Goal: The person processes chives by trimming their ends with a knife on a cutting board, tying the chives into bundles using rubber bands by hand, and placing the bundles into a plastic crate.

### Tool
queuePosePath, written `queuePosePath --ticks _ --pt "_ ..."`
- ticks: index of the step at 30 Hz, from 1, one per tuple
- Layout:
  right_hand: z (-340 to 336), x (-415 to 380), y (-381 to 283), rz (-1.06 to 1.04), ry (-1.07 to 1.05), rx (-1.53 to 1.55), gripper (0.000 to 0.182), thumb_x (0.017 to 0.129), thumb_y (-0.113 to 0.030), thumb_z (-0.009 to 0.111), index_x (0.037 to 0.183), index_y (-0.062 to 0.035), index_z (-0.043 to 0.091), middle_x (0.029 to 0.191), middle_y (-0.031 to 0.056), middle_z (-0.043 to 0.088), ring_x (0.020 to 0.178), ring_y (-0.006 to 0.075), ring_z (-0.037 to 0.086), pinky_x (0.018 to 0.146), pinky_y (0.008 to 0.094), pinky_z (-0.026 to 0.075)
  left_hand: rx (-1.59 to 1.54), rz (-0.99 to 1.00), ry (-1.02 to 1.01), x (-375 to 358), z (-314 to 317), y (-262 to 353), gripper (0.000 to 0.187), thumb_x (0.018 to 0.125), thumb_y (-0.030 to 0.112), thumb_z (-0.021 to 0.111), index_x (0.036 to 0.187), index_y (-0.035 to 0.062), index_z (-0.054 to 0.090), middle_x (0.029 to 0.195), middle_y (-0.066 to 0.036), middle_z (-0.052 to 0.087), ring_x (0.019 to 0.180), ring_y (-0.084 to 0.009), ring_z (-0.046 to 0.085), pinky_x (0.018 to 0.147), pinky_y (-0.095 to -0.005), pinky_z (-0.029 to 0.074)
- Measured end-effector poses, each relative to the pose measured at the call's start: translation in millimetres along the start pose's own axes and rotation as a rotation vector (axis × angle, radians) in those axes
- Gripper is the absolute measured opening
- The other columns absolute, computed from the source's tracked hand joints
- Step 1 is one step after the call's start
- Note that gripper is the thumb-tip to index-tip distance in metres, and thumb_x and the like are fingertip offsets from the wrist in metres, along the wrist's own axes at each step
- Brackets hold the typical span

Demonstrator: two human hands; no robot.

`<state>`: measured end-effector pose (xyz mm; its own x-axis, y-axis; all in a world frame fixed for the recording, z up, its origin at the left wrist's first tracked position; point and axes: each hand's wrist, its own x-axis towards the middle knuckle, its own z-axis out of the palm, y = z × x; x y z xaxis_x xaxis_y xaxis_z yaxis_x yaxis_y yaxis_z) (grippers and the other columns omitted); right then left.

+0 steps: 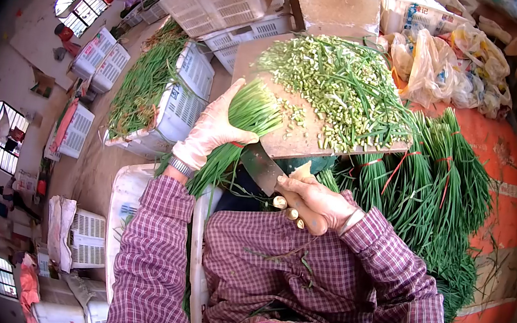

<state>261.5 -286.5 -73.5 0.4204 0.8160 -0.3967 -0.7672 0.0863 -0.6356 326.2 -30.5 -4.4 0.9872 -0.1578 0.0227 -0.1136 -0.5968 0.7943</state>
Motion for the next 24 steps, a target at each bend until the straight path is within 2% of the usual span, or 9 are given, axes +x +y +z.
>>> queuePosePath --ticks 1,3,5,8,11,12,15,19,24 --pt "1 -11 2 0.026 -0.02 0.097 0.032 0.105 -0.041 0.051 0.11 -0.0094 0.051 0.087 0.0005 0.059 0.057 0.009 0.051 0.042 0.0223 0.045 -0.13 -0.118 -0.023 3 4 1 0.121 0.054 0.014 0.095 0.156 0.0042 0.03 0.144 -0.018 0.054 0.132 -0.0248 0.052 0.111 -0.0348 0.042" --pt "5 -40 12 -0.009 0.072 0.044 0.027 0.105 -0.036 0.051 0.106 -0.0096 0.049 0.082 -0.0001 0.062 0.054 0.0086 0.052 0.042 0.0236 0.045 0.276 -0.051 0.074 15 9 -15 0.123 0.053 0.029 0.095 0.155 0.0033 0.031 0.142 -0.024 0.053 0.132 -0.0334 0.053 0.11 -0.0379 0.042" --pt "5 -77 25 -0.066 0.115 0.027 0.029 0.105 -0.037 0.051 0.107 -0.0086 0.051 0.082 0.0004 0.063 0.053 0.0087 0.054 0.042 0.0237 0.046 0.452 -0.041 0.107 24 12 -11 0.123 0.053 0.032 0.094 0.154 0.0003 0.033 0.143 -0.02 0.055 0.127 -0.0306 0.058 0.108 -0.0366 0.044" --pt "5 -119 30 -0.17 0.311 -0.24 0.033 0.105 -0.035 0.053 0.109 -0.0025 0.056 0.081 0.0033 0.065 0.053 0.0098 0.057 0.047 0.0226 0.049 0.66 -0.146 -0.065 34 20 15 0.125 0.052 0.047 0.092 0.152 -0.0022 0.035 0.144 -0.026 0.051 0.136 -0.0368 0.047 0.112 -0.0385 0.04" --pt "10 -130 23 -0.399 0.427 -0.352 0.034 0.105 -0.028 0.054 0.111 0.0045 0.061 0.083 0.0045 0.065 0.056 0.0097 0.059 0.051 0.0232 0.05 0.638 -0.067 -0.053 41 35 17 0.13 0.049 0.048 0.093 0.153 -0.003 0.032 0.143 -0.028 0.05 0.137 -0.0382 0.046 0.113 -0.0403 0.04" --pt "11 -126 20 -0.477 0.502 -0.468 0.034 0.105 -0.028 0.053 0.114 0.0045 0.06 0.083 0.0042 0.064 0.057 0.0094 0.059 0.052 0.0232 0.05 0.803 -0.212 -0.029 38 44 26 0.136 0.048 0.049 0.093 0.155 -0.0028 0.026 0.141 -0.026 0.052 0.135 -0.0385 0.048 0.111 -0.0422 0.042" --pt "11 -107 4 -0.674 0.653 -0.791 0.031 0.107 -0.026 0.051 0.118 0.0023 0.058 0.082 0.0055 0.063 0.061 0.0112 0.062 0.054 0.0256 0.05 0.854 -0.24 0.015 37 53 30 0.139 0.048 0.05 0.093 0.156 -0.0016 0.022 0.138 -0.025 0.054 0.13 -0.0385 0.052 0.107 -0.0437 0.045" --pt "8 -66 -8 -0.675 0.772 -0.815 0.026 0.103 -0.026 0.057 0.112 -0.0016 0.058 0.066 0.0066 0.062 0.062 0.0163 0.066 0.056 0.0299 0.05 0.87 -0.274 -0.024 44 54 25 0.135 0.048 0.05 0.092 0.154 -0.0019 0.028 0.124 -0.021 0.06 0.12 -0.0357 0.058 0.1 -0.0436 0.049" --pt "-15 -37 -10 -0.695 0.798 -1.154 0.024 0.104 -0.027 0.054 0.108 -0.0036 0.055 0.064 0.009 0.065 0.059 0.0272 0.068 0.055 0.0387 0.052 0.872 -0.191 0.044 42 57 19 0.112 0.048 0.048 0.093 0.138 -0.0009 0.048 0.11 -0.019 0.066 0.109 -0.0361 0.065 0.092 -0.0435 0.054"
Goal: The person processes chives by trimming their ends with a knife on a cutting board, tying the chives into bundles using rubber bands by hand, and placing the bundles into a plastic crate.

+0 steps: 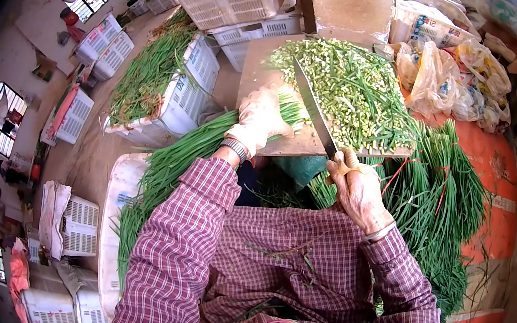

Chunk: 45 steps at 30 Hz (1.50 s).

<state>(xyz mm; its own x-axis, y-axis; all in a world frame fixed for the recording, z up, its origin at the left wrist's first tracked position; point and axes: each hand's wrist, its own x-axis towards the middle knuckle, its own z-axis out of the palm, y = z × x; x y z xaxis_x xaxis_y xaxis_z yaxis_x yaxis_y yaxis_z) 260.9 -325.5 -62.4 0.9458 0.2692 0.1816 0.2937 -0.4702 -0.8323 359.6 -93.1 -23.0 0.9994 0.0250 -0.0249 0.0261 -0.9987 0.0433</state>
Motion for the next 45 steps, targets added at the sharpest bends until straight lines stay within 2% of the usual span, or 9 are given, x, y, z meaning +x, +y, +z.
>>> queuePosePath --ticks 5,25,27,28,29,32,37,39,45 --pt "2 5 11 -0.119 0.001 -0.121 0.022 0.103 -0.026 0.055 0.103 -0.0045 0.052 0.062 0.0126 0.064 0.059 0.0337 0.066 0.054 0.0446 0.05 -0.029 -0.016 0.01 -3 -3 4 0.092 0.049 0.045 0.092 0.122 0.0013 0.057 0.108 -0.018 0.067 0.106 -0.0362 0.066 0.09 -0.0441 0.055" --pt "-8 39 26 -0.298 -0.056 -0.375 0.024 0.097 -0.021 0.056 0.089 0.0012 0.057 0.063 0.0229 0.06 0.066 0.0416 0.065 0.062 0.0491 0.052 0.055 0.067 0.168 -10 10 7 0.075 0.053 0.041 0.09 0.11 0.0016 0.06 0.105 -0.017 0.065 0.103 -0.0336 0.066 0.087 -0.0423 0.056" --pt "-29 49 11 -0.203 -0.416 -0.418 0.025 0.096 -0.023 0.058 0.107 -0.0022 0.066 0.078 0.0175 0.061 0.073 0.0341 0.065 0.067 0.0449 0.052 0.071 0.071 0.189 -11 13 6 0.074 0.053 0.041 0.09 0.109 0.001 0.061 0.105 -0.017 0.064 0.101 -0.0334 0.066 0.086 -0.0422 0.056" --pt "-33 51 5 -0.235 -0.404 -0.378 0.031 0.1 -0.026 0.053 0.101 0.0019 0.066 0.068 0.0166 0.063 0.073 0.035 0.066 0.07 0.0445 0.052 0.086 0.085 0.225 -11 15 6 0.074 0.053 0.041 0.09 0.108 0.0008 0.061 0.104 -0.017 0.064 0.1 -0.0335 0.066 0.086 -0.0421 0.056" --pt "-29 53 5 -0.365 -0.267 -0.256 0.027 0.093 -0.017 0.057 0.073 0.0013 0.059 0.061 0.017 0.061 0.061 0.0358 0.065 0.063 0.0432 0.053 0.101 0.1 0.26 -11 17 6 0.073 0.054 0.04 0.09 0.108 0.0007 0.061 0.104 -0.017 0.064 0.099 -0.0336 0.066 0.086 -0.042 0.056" --pt "-40 67 -25 0.19 -0.461 -0.073 0.033 0.099 -0.022 0.052 0.082 0.0034 0.063 0.068 0.0161 0.066 0.063 0.0241 0.07 0.054 0.037 0.055 0.096 0.074 0.213 -11 17 7 0.073 0.054 0.041 0.089 0.109 0.001 0.061 0.103 -0.017 0.064 0.097 -0.0337 0.066 0.087 -0.0416 0.055" --pt "-21 88 -8 0.198 -0.492 0.027 0.039 0.104 -0.033 0.05 0.102 0.0033 0.064 0.077 0.0128 0.067 0.062 0.0195 0.067 0.05 0.0334 0.053 0.101 0.099 0.25 -12 21 6 0.07 0.054 0.038 0.089 0.107 0.0018 0.061 0.101 -0.015 0.065 0.096 -0.0317 0.067 0.083 -0.0401 0.056" --pt "-5 107 12 -0.022 -0.435 -0.159 0.041 0.101 -0.035 0.052 0.104 0.0035 0.065 0.081 0.0196 0.067 0.071 0.0347 0.067 0.073 0.0406 0.054 0.098 0.129 0.295 -11 20 5 0.067 0.054 0.036 0.088 0.105 0.0021 0.062 0.097 -0.014 0.066 0.092 -0.0298 0.067 0.078 -0.0386 0.056" --pt "-39 82 -16 0.149 -0.556 -0.005 0.04 0.105 -0.034 0.049 0.098 0.0028 0.061 0.069 0.0112 0.066 0.056 0.0147 0.064 0.048 0.0316 0.053 0.053 0.076 0.158 -8 11 8 0.074 0.054 0.037 0.088 0.112 0.003 0.059 0.104 -0.016 0.065 0.099 -0.0333 0.068 0.087 -0.0419 0.056"
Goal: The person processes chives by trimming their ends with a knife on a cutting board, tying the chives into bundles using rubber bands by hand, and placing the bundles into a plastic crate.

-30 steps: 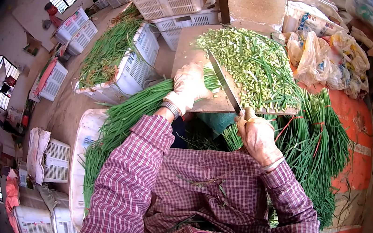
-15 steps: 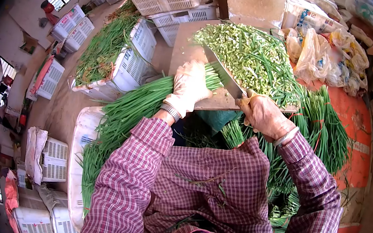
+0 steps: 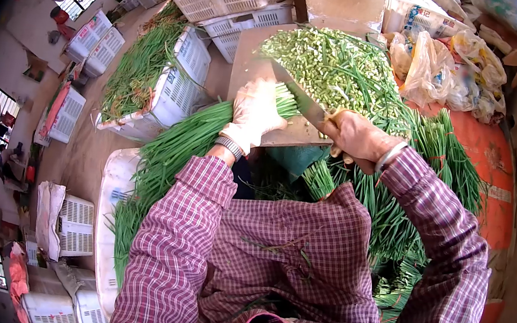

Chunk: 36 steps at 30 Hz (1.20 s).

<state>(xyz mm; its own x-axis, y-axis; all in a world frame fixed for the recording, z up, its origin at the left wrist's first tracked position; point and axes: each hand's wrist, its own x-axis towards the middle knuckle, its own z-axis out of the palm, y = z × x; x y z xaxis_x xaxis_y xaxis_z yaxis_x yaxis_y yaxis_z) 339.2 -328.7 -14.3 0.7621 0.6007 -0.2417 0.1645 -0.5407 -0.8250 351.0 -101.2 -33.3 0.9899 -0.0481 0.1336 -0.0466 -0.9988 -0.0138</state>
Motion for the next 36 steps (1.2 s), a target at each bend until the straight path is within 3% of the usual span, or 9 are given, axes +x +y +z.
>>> queuePosePath --ticks 8,13,16,20,24,26,30,32,36 --pt "47 74 5 0.009 0.206 -0.267 0.041 0.098 -0.034 0.048 0.096 -0.0006 0.071 0.09 0.0229 0.071 0.09 0.038 0.07 0.087 0.0459 0.054 0.052 -0.002 0.04 2 -3 0 0.061 0.053 0.036 0.09 0.1 0.006 0.066 0.098 -0.014 0.069 0.095 -0.0294 0.071 0.083 -0.0396 0.058" --pt "40 66 18 -0.077 0.27 -0.455 0.041 0.098 -0.037 0.05 0.104 0.0004 0.066 0.097 0.0216 0.072 0.092 0.0386 0.07 0.085 0.0475 0.055 -0.016 -0.027 0.035 0 -5 -1 0.062 0.053 0.035 0.09 0.103 0.0063 0.065 0.101 -0.014 0.069 0.095 -0.0306 0.07 0.083 -0.0403 0.058" --pt "41 42 49 -0.163 0.459 -0.632 0.03 0.098 -0.031 0.052 0.103 -0.0018 0.057 0.078 0.0198 0.068 0.074 0.0393 0.067 0.069 0.0491 0.053 -0.014 0.023 0.047 1 1 -6 0.068 0.054 0.039 0.091 0.107 0.0061 0.063 0.103 -0.015 0.068 0.094 -0.0309 0.07 0.081 -0.0404 0.058" --pt "13 61 49 -0.075 0.569 -0.794 0.029 0.096 -0.029 0.053 0.096 -0.0002 0.058 0.079 0.0203 0.069 0.075 0.0376 0.07 0.067 0.0499 0.054 -0.03 -0.046 -0.057 3 -4 -3 0.092 0.053 0.041 0.089 0.13 0.0052 0.053 0.11 -0.017 0.065 0.106 -0.0348 0.066 0.093 -0.0431 0.054" --pt "-3 104 44 -0.142 0.516 -0.887 0.039 0.093 -0.043 0.061 0.102 -0.0042 0.064 0.085 0.018 0.071 0.079 0.0359 0.07 0.068 0.0474 0.055 -0.124 0.109 0.371 -15 19 -11 0.118 0.056 0.044 0.091 0.151 0.0057 0.034 0.14 -0.019 0.052 0.132 -0.0331 0.049 0.112 -0.0421 0.04" --pt "-4 97 23 -0.188 0.539 -0.873 0.044 0.091 -0.046 0.066 0.106 -0.0038 0.065 0.085 0.017 0.07 0.078 0.0358 0.069 0.07 0.0463 0.055 -0.306 0.2 0.468 -38 5 -4 0.108 0.061 0.04 0.09 0.149 0.0061 0.037 0.147 -0.019 0.046 0.138 -0.033 0.043 0.116 -0.0453 0.034" --pt "-2 64 -51 -0.584 0.674 -0.899 0.059 0.078 -0.036 0.081 0.124 -0.0038 0.063 0.1 0.0163 0.068 0.092 0.0305 0.068 0.079 0.0428 0.054 -1.01 0.056 0.45 -117 7 22 0.058 0.077 0.025 0.087 0.126 0.0046 0.062 0.122 -0.014 0.066 0.116 -0.0281 0.063 0.101 -0.0397 0.051" --pt "22 66 -92 -0.544 0.335 -0.991 0.082 0.067 -0.032 0.089 0.138 -0.0113 0.055 0.115 0.0119 0.065 0.109 0.0284 0.062 0.093 0.0408 0.05 -1.546 -0.156 0.236 -143 31 35 0.042 0.084 0.02 0.083 0.118 0.0013 0.067 0.112 -0.008 0.07 0.102 -0.0197 0.069 0.091 -0.0301 0.056" --pt "67 128 -78 -0.801 0.131 -1.021 0.106 0.055 -0.038 0.092 0.147 -0.0111 0.048 0.119 0.0097 0.066 0.112 0.0308 0.061 0.102 0.0429 0.046 -2.167 -0.371 0.259 -163 73 28 0.052 0.09 0.024 0.079 0.129 -0.0033 0.059 0.119 -0.008 0.068 0.105 -0.016 0.067 0.089 -0.0275 0.054"
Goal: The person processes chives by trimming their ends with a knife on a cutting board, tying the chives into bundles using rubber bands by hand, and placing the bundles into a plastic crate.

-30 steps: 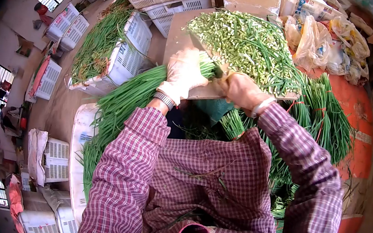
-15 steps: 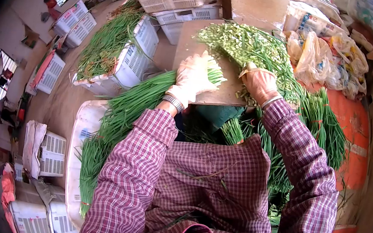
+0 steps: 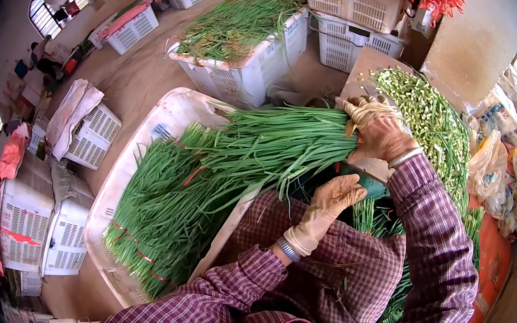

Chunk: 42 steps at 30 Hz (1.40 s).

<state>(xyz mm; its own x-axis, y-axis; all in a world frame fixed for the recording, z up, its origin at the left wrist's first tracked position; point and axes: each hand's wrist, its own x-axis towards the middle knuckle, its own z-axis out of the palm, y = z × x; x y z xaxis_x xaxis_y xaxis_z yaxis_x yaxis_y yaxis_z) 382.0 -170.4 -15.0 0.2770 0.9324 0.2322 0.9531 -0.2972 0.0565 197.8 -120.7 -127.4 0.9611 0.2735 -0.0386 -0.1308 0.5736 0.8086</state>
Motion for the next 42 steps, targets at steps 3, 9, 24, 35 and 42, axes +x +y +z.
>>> queuePosePath --ticks 3,9,24,35,42 --pt "0 17 1 -0.067 -0.177 0.255 0.106 0.055 -0.038 0.09 0.147 -0.0081 0.046 0.11 0.0097 0.07 0.106 0.0332 0.063 0.1 0.0396 0.047 0.155 -0.085 0.132 0 -13 16 0.075 0.09 0.049 0.073 0.142 -0.0006 0.049 0.124 -0.009 0.065 0.111 -0.0172 0.063 0.093 -0.03 0.049" --pt "-23 -34 -73 0.296 0.034 0.278 0.086 0.063 -0.04 0.085 0.136 -0.004 0.055 0.092 0.0097 0.07 0.089 0.0293 0.063 0.085 0.0418 0.051 -0.077 -0.002 0.252 2 -27 17 0.07 0.088 0.042 0.078 0.139 0.0007 0.052 0.128 -0.007 0.061 0.116 -0.0155 0.059 0.093 -0.0305 0.05" --pt "-107 -93 -186 0.442 0.57 1.152 0.009 0.09 -0.005 0.069 0.097 0.0013 0.07 0.082 0.0091 0.07 0.073 0.0153 0.065 0.069 0.028 0.051 0.099 0.185 0.232 -107 -8 144 0.048 0.077 0.002 0.084 0.12 -0.002 0.062 0.104 -0.011 0.072 0.089 -0.0176 0.072 0.083 -0.0302 0.061" --pt "-94 -80 -221 0.298 0.763 0.646 0.016 0.085 -0.014 0.074 0.088 0.0018 0.072 0.087 0.0104 0.07 0.075 0.0243 0.068 0.069 0.0324 0.053 0.149 0.268 0.135 -114 10 113 0.05 0.084 0.002 0.076 0.13 0.0041 0.057 0.119 -0.008 0.066 0.11 -0.0178 0.062 0.095 -0.0349 0.054" --pt "-84 -67 -227 0.468 0.699 0.471 0.021 0.085 -0.021 0.075 0.081 -0.0007 0.07 0.083 0.0096 0.067 0.075 0.0266 0.067 0.068 0.0342 0.052 -0.158 0.231 0.137 -88 -28 79 0.04 0.099 0.031 0.057 0.132 0.0094 0.06 0.134 -0.013 0.061 0.129 -0.0288 0.053 0.113 -0.0569 0.036"
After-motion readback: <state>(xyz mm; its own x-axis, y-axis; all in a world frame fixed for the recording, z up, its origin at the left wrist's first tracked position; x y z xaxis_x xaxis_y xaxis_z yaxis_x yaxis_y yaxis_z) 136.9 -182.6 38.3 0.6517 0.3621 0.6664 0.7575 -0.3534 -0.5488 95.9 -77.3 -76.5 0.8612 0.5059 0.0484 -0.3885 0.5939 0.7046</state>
